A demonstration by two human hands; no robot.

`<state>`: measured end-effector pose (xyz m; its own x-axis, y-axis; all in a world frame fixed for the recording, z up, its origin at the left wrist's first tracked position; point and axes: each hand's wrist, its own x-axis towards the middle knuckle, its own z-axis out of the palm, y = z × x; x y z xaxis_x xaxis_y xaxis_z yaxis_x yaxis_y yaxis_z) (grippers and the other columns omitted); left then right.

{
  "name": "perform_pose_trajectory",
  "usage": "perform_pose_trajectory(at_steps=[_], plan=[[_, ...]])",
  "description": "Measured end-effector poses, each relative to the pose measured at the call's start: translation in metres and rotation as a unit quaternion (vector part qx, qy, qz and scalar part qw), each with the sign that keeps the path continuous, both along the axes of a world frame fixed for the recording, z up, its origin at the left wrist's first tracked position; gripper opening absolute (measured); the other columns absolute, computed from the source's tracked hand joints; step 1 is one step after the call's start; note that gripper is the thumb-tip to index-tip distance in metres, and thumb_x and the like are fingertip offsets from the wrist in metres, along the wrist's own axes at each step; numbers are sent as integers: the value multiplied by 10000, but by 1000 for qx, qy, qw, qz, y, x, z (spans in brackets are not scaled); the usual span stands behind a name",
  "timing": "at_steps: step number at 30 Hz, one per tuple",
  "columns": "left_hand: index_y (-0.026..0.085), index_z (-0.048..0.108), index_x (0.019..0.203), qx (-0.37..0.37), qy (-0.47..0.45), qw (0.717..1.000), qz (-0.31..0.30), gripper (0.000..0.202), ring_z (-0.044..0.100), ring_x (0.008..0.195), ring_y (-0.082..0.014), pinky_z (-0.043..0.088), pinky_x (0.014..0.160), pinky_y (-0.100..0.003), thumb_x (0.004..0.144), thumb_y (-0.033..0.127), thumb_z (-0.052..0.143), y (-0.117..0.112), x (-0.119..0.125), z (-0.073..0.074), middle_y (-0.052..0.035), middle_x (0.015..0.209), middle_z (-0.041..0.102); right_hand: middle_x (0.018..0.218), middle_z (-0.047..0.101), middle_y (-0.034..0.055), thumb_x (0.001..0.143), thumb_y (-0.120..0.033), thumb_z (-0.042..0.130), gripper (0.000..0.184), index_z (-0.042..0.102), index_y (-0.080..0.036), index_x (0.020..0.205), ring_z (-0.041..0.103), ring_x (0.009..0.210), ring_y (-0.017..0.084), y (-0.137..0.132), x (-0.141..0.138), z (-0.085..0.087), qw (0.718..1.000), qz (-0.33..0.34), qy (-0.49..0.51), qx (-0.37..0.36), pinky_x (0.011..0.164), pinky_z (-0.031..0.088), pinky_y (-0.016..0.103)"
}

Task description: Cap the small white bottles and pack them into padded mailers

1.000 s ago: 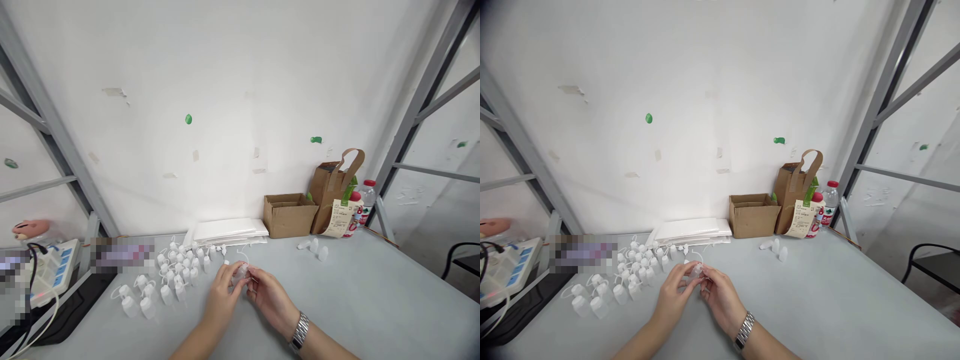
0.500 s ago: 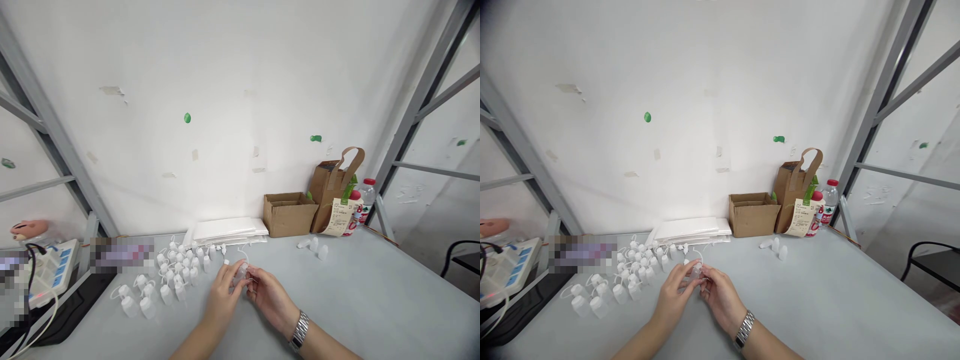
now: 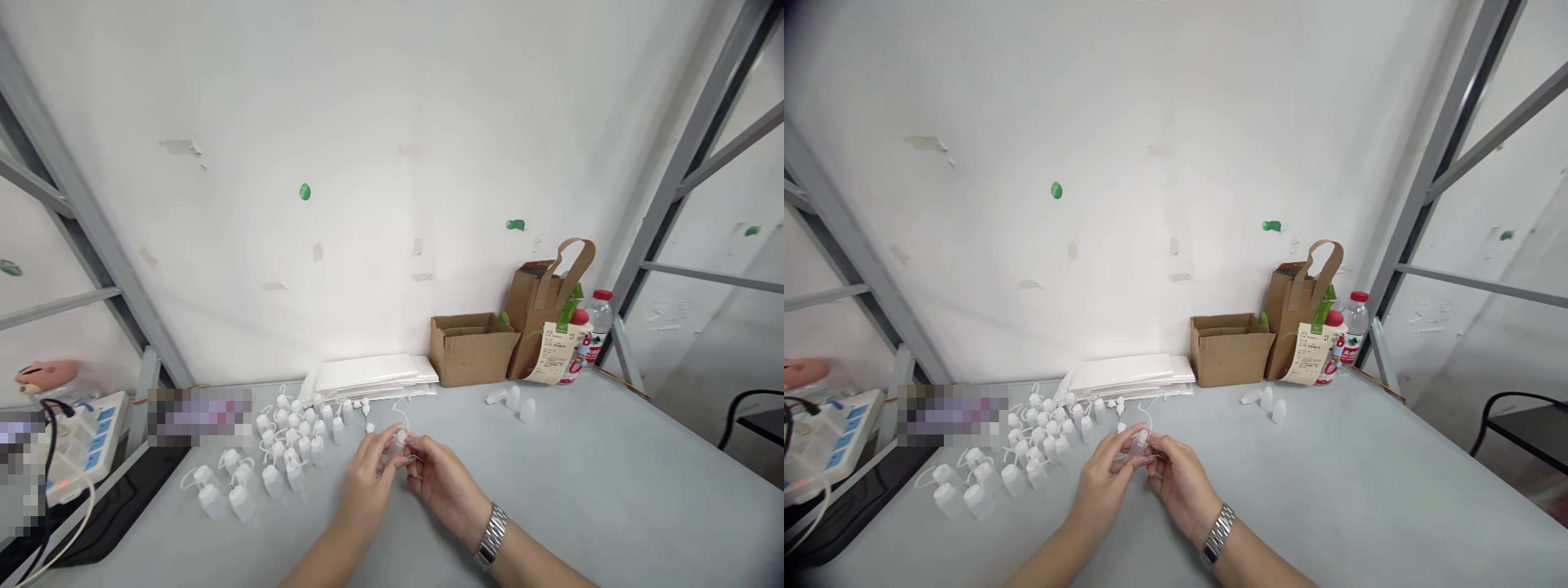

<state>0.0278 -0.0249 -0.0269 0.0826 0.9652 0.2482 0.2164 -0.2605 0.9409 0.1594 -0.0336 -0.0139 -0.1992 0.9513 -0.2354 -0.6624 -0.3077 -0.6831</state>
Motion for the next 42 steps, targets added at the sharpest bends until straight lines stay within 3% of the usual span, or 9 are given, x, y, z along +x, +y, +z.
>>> perform_pose_trajectory(at_steps=[4, 15, 23, 26, 29, 32, 36, 39, 42], plan=[[281, 588, 1129, -44, -15, 999, 10, 408, 641, 732, -165, 515, 733, -296, 726, 222, 577, 0, 0, 5, -17, 933, 620, 612, 556, -35, 665, -257, 699, 180, 668, -125, 783, 439, 496, 47, 0, 1, 1, 1000, 21, 6, -12, 498, 331, 188], [217, 384, 1294, -63, -28, 997, -29, 548, 640, 880, -180, 498, 816, -313, 759, 200, 503, -3, 1, 13, -35, 919, 692, 546, 508, -53, 645, -272, 715, 168, 627, -129, 646, 411, 465, 44, 6, 4, 1, 1000, 24, -14, 7, 482, 320, 187], [214, 385, 1280, -106, -98, 988, -46, 567, 652, 851, -183, 547, 741, -327, 732, 239, 526, -3, 2, 14, -41, 913, 694, 536, 520, -45, 618, -287, 723, 189, 612, -141, 573, 412, 466, 51, 6, 6, 9, 996, 20, -76, 47, 500, 311, 199], [202, 514, 1174, -106, -107, 986, -64, 448, 649, 863, -188, 551, 736, -323, 730, 265, 523, 0, 3, 11, -50, 943, 685, 548, 530, -47, 611, -299, 725, 183, 629, -143, 614, 413, 461, 51, 7, 7, 10, 994, 18, -81, 65, 502, 309, 207], [194, 620, 1024, -104, -99, 988, -61, 325, 640, 915, -217, 552, 737, -331, 726, 303, 551, 2, 4, 7, -67, 993, 679, 525, 523, -60, 582, -319, 743, 230, 623, -148, 678, 404, 441, 55, 9, 9, 9, 991, -12, -122, 55, 487, 302, 214], [184, 631, 991, -98, -90, 991, -34, 309, 654, 891, -228, 549, 740, -340, 722, 329, 587, 1, 4, 7, -67, 932, 692, 442, 472, -83, 536, -370, 775, 320, 565, -170, 670, 376, 400, 67, 11, 9, 7, 967, -91, -234, 35, 437, 271, 222], [179, 628, 957, -76, -84, 994, -2, 310, 653, 880, -231, 537, 739, -333, 706, 362, 633, 0, 2, 10, -72, 900, 699, 488, 485, -80, 545, -430, 774, 371, 536, -210, 726, 422, 431, 96, 9, 6, 3, 929, -178, -309, 97, 435, 327, 236], [186, 619, 914, -72, -123, 989, 27, 297, 642, 907, -228, 511, 782, -330, 692, 381, 651, 2, 0, 14, -71, 896, 708, 610, 566, -23, 656, -488, 685, 311, 602, -199, 734, 498, 523, 121, 4, 1, 0, 923, -122, -328, 162, 512, 400, 257], [179, 599, 893, -93, -184, 978, 18, 318, 632, 949, -231, 474, 841, -337, 675, 399, 669, 6, -1, 18, -90, 931, 715, 734, 640, 24, 660, -464, 695, 318, 660, -186, 810, 566, 626, 154, 1, -5, -2, 922, -53, -337, 185, 618, 437, 284]])
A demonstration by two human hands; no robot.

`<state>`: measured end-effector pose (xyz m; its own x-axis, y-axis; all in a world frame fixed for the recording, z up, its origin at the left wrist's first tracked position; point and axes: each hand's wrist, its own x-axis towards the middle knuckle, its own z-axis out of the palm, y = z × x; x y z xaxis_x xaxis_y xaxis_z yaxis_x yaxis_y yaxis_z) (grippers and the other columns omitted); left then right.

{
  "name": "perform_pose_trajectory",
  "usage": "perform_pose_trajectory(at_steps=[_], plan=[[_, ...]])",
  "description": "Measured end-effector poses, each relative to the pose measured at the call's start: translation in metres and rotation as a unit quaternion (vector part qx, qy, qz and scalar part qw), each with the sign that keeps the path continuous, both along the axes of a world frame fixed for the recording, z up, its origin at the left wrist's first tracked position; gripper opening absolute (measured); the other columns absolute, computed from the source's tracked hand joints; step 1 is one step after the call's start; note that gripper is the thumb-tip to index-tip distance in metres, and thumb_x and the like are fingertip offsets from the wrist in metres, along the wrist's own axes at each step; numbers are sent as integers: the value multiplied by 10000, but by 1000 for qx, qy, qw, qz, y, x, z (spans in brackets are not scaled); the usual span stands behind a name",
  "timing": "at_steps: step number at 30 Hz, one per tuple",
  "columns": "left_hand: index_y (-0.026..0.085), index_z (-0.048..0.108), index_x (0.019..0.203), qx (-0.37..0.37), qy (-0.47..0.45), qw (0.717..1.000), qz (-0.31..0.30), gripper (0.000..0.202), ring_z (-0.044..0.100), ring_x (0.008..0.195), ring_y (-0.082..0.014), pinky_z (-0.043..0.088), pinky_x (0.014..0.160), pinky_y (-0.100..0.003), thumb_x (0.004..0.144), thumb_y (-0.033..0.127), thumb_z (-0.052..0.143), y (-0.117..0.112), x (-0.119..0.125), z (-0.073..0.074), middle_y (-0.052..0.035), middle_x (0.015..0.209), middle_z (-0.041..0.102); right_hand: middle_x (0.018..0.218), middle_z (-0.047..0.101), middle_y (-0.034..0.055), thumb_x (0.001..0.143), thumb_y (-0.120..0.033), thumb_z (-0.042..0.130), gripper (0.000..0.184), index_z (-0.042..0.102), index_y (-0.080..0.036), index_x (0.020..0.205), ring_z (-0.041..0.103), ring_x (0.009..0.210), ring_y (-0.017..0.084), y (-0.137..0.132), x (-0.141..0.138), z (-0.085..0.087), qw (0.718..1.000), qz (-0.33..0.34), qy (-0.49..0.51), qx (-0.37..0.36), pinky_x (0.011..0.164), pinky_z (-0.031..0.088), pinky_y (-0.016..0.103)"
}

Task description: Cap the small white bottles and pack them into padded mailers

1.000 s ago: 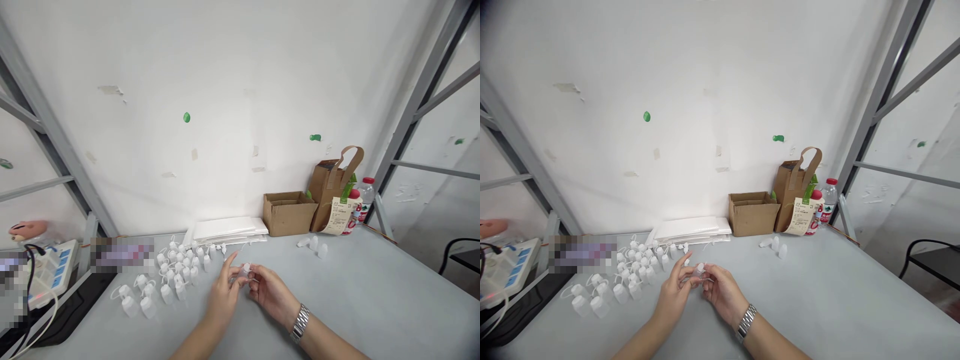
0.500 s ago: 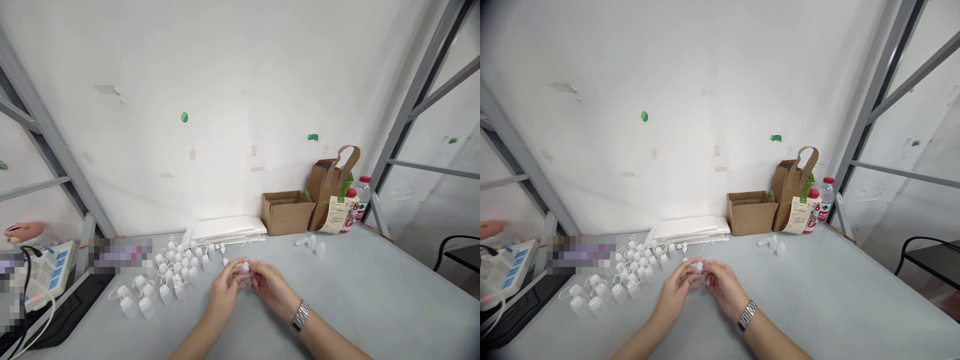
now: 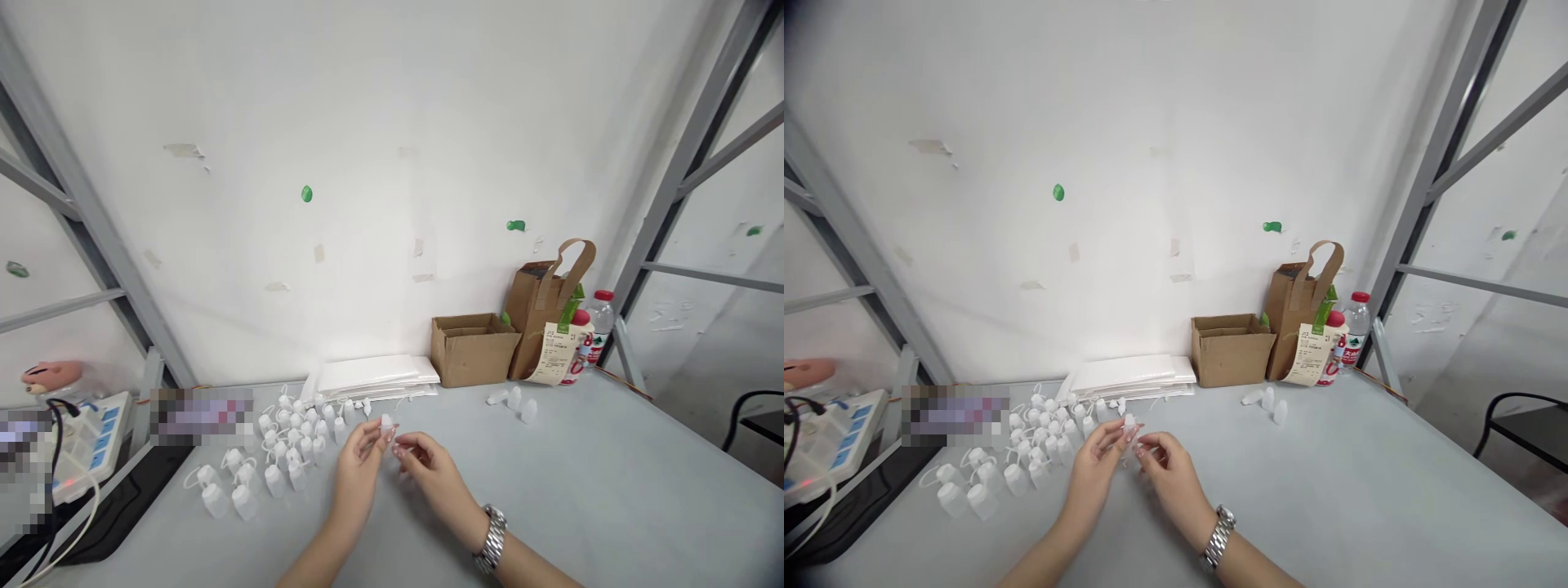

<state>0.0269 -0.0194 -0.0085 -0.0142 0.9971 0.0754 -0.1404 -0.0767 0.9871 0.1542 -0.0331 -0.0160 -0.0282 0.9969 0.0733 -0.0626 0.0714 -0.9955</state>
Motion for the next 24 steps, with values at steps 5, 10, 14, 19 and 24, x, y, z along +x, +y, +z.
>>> perform_pose_trajectory(at_steps=[5, 10, 14, 19, 24], plan=[[162, 591, 934, -85, -73, 990, -82, 392, 646, 908, -277, 489, 726, -362, 653, 419, 681, -1, 2, 9, -143, 1025, 695, 732, 661, 22, 580, -431, 764, 363, 661, -180, 821, 581, 641, 164, 2, -5, -2, 995, 54, 76, -21, 650, 453, 306], [142, 625, 954, -89, -128, 980, -120, 328, 602, 1017, -275, 430, 884, -387, 699, 348, 627, -5, 2, 15, -135, 1048, 689, 753, 673, 35, 677, -408, 694, 264, 662, -183, 809, 584, 696, 186, -2, -3, 2, 1000, 7, -1, 15, 672, 445, 306], [150, 642, 920, -72, -134, 979, -137, 250, 594, 1034, -252, 386, 958, -388, 743, 311, 571, -6, 1, 15, -98, 1003, 706, 792, 678, 33, 738, -362, 636, 174, 658, -204, 807, 567, 709, 180, -9, -2, 4, 989, -38, -118, 74, 682, 423, 287], [166, 650, 889, -50, -93, 985, -135, 214, 594, 1023, -248, 410, 922, -374, 739, 298, 573, -7, 2, 16, -77, 1002, 706, 772, 671, 28, 733, -371, 632, 160, 646, -218, 781, 563, 697, 178, -11, -2, 1, 985, -51, -141, 87, 669, 412, 281], [155, 670, 857, -56, -75, 987, -127, 216, 597, 1014, -251, 400, 937, -376, 722, 290, 568, -6, 0, 17, -82, 982, 710, 726, 672, 15, 709, -378, 650, 168, 663, -214, 743, 545, 652, 164, -10, -2, 1, 989, -48, -113, 82, 639, 399, 268]])
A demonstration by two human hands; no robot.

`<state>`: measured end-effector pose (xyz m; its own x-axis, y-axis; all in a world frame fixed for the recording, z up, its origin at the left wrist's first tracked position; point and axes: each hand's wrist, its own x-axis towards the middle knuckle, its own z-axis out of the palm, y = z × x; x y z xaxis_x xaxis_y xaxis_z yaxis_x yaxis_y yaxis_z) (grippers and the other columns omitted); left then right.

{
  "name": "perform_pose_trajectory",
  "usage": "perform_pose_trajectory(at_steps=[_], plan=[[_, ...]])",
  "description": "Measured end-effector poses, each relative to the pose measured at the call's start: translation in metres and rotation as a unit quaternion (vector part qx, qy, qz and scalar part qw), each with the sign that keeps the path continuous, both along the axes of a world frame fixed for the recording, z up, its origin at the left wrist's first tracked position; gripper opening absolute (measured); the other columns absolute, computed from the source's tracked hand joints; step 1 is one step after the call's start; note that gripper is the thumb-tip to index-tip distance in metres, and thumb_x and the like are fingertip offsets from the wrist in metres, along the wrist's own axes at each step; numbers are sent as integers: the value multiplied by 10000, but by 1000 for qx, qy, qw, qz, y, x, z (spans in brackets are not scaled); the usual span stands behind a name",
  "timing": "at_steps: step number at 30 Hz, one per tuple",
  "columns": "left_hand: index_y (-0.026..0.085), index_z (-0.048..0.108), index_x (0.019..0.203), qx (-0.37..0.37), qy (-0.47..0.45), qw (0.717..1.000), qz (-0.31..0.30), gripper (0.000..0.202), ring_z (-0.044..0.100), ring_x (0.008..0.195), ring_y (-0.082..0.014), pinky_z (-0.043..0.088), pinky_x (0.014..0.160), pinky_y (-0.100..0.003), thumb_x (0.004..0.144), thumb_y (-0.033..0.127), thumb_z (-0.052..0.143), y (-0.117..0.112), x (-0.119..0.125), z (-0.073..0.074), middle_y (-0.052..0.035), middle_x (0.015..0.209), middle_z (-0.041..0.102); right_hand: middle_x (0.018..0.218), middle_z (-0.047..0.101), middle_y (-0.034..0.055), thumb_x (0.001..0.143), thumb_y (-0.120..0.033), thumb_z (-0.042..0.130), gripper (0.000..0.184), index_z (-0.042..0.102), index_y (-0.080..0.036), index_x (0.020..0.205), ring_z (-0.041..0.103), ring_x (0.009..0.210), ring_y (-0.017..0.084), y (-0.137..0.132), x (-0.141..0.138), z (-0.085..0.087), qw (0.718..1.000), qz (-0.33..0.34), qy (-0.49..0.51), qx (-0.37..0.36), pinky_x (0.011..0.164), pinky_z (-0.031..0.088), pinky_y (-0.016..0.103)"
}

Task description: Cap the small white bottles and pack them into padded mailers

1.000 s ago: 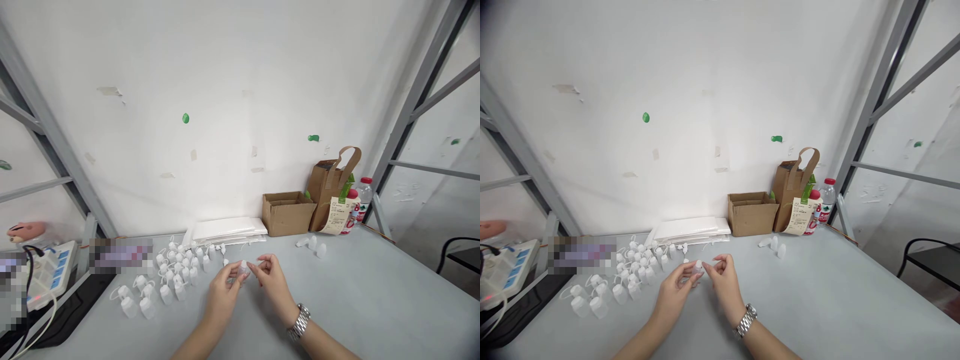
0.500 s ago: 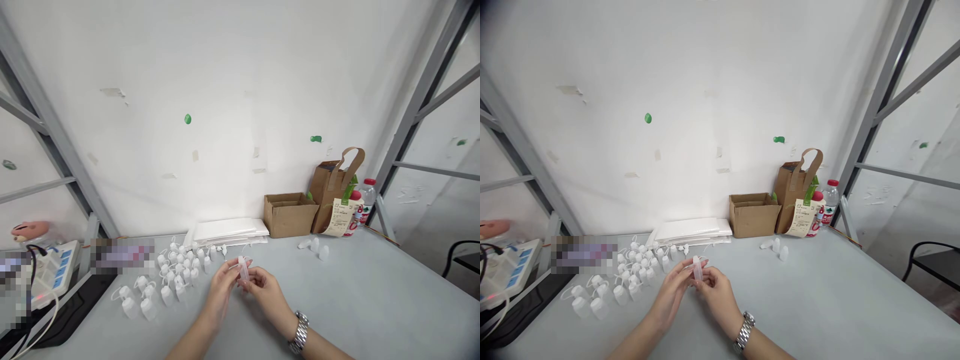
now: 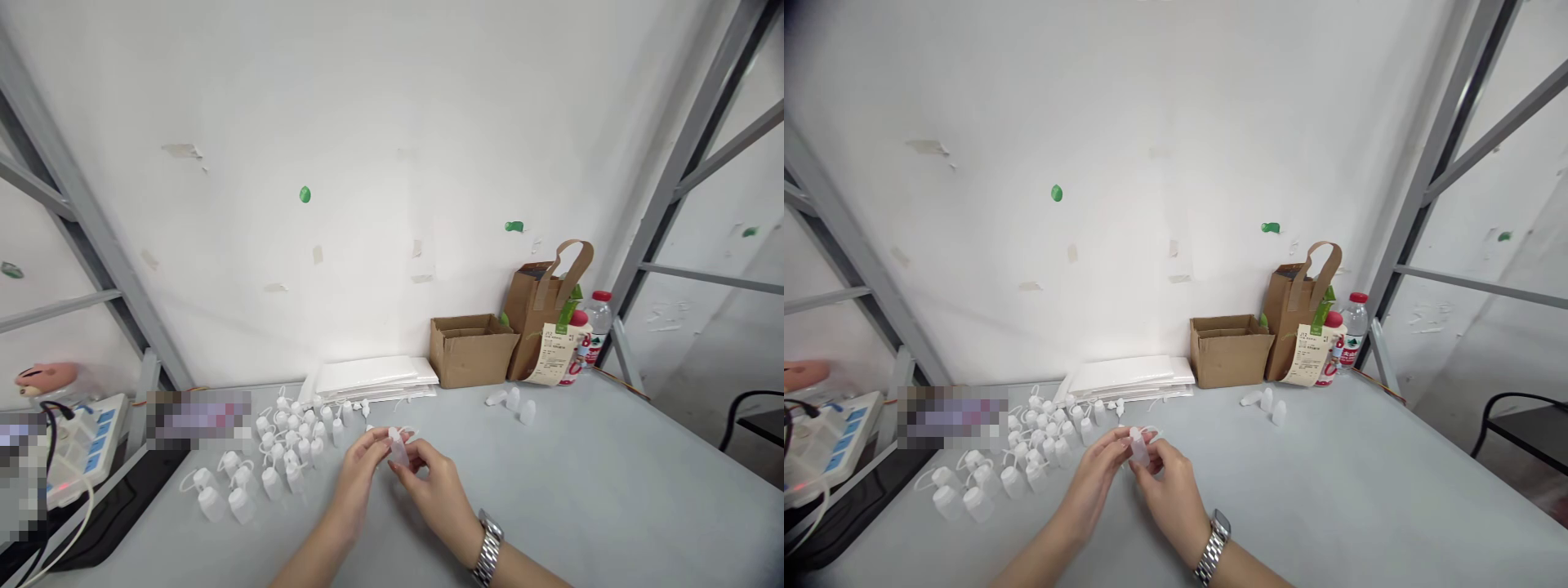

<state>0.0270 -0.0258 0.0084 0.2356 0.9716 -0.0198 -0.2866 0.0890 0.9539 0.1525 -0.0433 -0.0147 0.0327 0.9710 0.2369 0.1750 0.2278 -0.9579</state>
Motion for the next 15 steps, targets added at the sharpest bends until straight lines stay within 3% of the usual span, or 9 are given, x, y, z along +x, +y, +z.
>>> perform_pose_trajectory(at_steps=[8, 15], plan=[[133, 685, 759, -79, -80, 993, -20, 175, 625, 981, -265, 396, 942, -385, 680, 246, 578, 7, -5, -6, -98, 866, 735, 546, 559, -32, 642, -277, 676, 134, 603, -173, 600, 462, 543, 123, 2, -3, -3, 996, 6, 38, -82, 537, 354, 245], [122, 673, 769, -144, -135, 979, -45, 162, 653, 872, -230, 454, 811, -328, 702, 190, 542, 13, -8, -12, -94, 819, 731, 493, 572, -34, 547, -337, 761, 239, 592, -168, 550, 502, 504, 130, 5, -6, -1, 985, 25, 116, -129, 520, 365, 256]])
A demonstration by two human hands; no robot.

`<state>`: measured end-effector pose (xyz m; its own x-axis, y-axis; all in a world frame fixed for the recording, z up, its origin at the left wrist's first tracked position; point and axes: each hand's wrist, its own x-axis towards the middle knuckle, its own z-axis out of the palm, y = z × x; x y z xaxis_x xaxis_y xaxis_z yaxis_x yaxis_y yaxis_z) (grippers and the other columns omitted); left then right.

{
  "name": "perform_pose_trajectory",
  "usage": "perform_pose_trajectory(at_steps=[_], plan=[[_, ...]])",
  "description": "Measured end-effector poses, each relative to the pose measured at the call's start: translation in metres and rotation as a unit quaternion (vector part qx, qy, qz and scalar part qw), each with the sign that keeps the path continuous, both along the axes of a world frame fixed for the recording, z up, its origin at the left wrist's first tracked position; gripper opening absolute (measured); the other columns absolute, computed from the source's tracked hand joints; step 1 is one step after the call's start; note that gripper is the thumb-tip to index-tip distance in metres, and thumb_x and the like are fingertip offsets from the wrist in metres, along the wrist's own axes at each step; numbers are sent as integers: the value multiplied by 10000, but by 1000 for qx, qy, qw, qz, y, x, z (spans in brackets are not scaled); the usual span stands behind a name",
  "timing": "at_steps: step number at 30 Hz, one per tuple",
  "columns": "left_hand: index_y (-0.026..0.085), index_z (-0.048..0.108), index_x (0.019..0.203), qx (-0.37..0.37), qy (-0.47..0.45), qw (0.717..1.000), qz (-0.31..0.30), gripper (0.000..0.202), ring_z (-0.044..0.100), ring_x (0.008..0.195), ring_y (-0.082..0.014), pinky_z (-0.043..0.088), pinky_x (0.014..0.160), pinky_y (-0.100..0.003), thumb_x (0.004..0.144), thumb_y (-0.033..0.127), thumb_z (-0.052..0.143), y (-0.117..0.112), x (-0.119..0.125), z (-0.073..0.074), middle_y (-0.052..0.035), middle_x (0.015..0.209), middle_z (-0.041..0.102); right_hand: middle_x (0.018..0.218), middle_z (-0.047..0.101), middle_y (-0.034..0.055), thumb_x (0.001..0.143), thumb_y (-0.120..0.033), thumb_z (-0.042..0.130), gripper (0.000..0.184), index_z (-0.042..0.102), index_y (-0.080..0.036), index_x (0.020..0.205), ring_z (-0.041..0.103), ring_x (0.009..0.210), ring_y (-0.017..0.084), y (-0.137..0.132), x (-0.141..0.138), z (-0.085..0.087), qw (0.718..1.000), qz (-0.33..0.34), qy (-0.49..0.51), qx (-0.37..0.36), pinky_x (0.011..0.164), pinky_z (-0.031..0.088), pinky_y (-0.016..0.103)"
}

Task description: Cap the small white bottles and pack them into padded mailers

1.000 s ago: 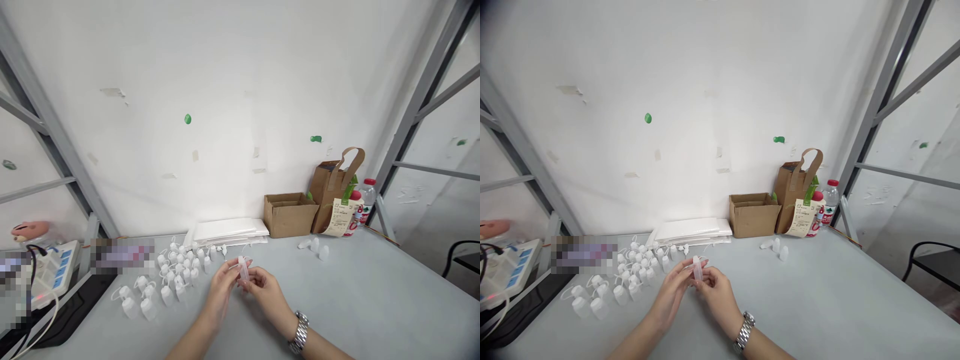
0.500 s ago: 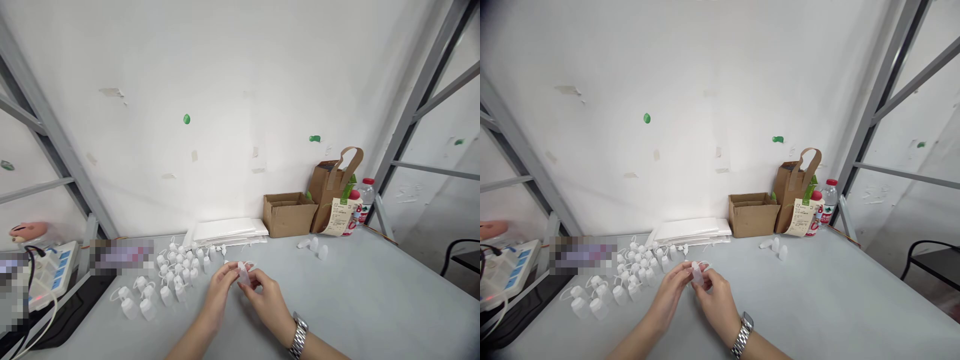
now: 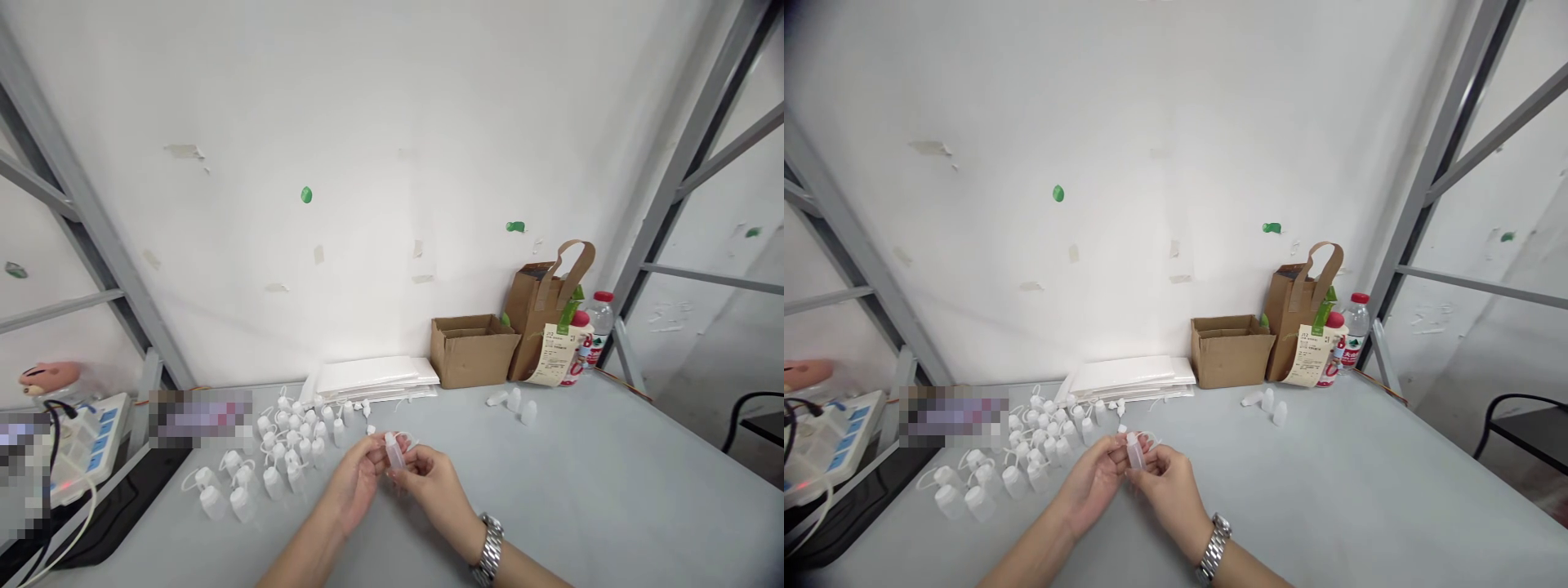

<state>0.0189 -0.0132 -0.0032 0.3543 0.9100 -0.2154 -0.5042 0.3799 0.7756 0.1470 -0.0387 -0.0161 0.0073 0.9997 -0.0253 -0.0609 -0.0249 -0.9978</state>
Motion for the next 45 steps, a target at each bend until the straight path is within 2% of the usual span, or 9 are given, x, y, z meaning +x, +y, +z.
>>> perform_pose_trajectory(at_steps=[7, 12, 16, 22, 26, 30, 34, 39, 45], plan=[[123, 638, 813, -85, -37, 996, 15, 176, 649, 779, -184, 466, 699, -285, 683, 138, 520, -2, 1, 10, -86, 800, 707, 492, 613, -5, 488, -389, 802, 297, 639, -149, 550, 537, 484, 127, 0, 1, 7, 994, 56, 93, -35, 540, 403, 263], [131, 627, 818, -102, -51, 993, 14, 179, 631, 655, -149, 458, 631, -263, 698, 127, 494, -2, 1, 11, -54, 704, 683, 507, 627, 19, 518, -355, 800, 267, 666, -129, 567, 535, 484, 117, -4, 0, 12, 983, 92, 147, -52, 541, 397, 250], [146, 611, 806, -109, -61, 992, 11, 157, 634, 685, -157, 458, 617, -267, 697, 119, 501, -1, 0, 9, -57, 741, 683, 529, 631, 23, 549, -316, 793, 230, 677, -123, 594, 530, 491, 106, -5, 1, 11, 973, 117, 189, -58, 549, 384, 239], [146, 581, 713, -77, -42, 996, -8, 60, 534, 482, -106, 418, 500, -240, 691, 114, 535, -4, 3, 4, -6, 606, 622, 606, 617, 35, 647, -322, 748, 235, 693, -94, 669, 503, 526, 77, -4, 7, 12, 941, 215, 255, -56, 577, 359, 223], [157, 581, 843, -31, -59, 998, 21, 163, 611, 640, -134, 458, 608, -259, 693, 108, 540, -6, 2, 7, -50, 820, 689, 648, 615, 37, 660, -364, 745, 293, 697, -95, 765, 508, 568, 78, 2, 12, 13, 928, 236, 283, -53, 605, 364, 222], [176, 563, 975, 39, -46, 998, 28, 277, 608, 991, -222, 457, 790, -318, 703, 172, 612, -9, 0, 15, -97, 1021, 682, 720, 637, 41, 653, -399, 742, 305, 686, -125, 773, 541, 641, 106, 6, 13, 12, 948, 214, 236, -24, 674, 399, 256], [187, 547, 1014, 99, -17, 994, 41, 430, 520, 1153, -259, 419, 886, -338, 620, 169, 720, -10, 1, 15, -116, 1101, 661, 723, 639, 12, 601, -403, 768, 303, 648, -165, 744, 560, 675, 139, 6, 9, 9, 987, 105, 118, 31, 701, 426, 286], [177, 532, 1007, 141, 64, 985, 78, 493, 611, 1010, -268, 469, 807, -344, 577, 199, 773, -8, 5, 10, -111, 962, 702, 736, 622, -1, 634, -378, 741, 268, 570, -184, 702, 551, 706, 154, 2, 7, 5, 996, 7, 5, 91, 678, 428, 280], [184, 519, 1038, 143, 104, 982, 70, 450, 643, 923, -247, 487, 757, -335, 651, 304, 716, -7, 4, 11, -121, 1004, 692, 850, 662, 31, 701, -377, 674, 271, 635, -181, 885, 576, 751, 171, 0, 6, 6, 992, 58, -28, 104, 715, 439, 291]])
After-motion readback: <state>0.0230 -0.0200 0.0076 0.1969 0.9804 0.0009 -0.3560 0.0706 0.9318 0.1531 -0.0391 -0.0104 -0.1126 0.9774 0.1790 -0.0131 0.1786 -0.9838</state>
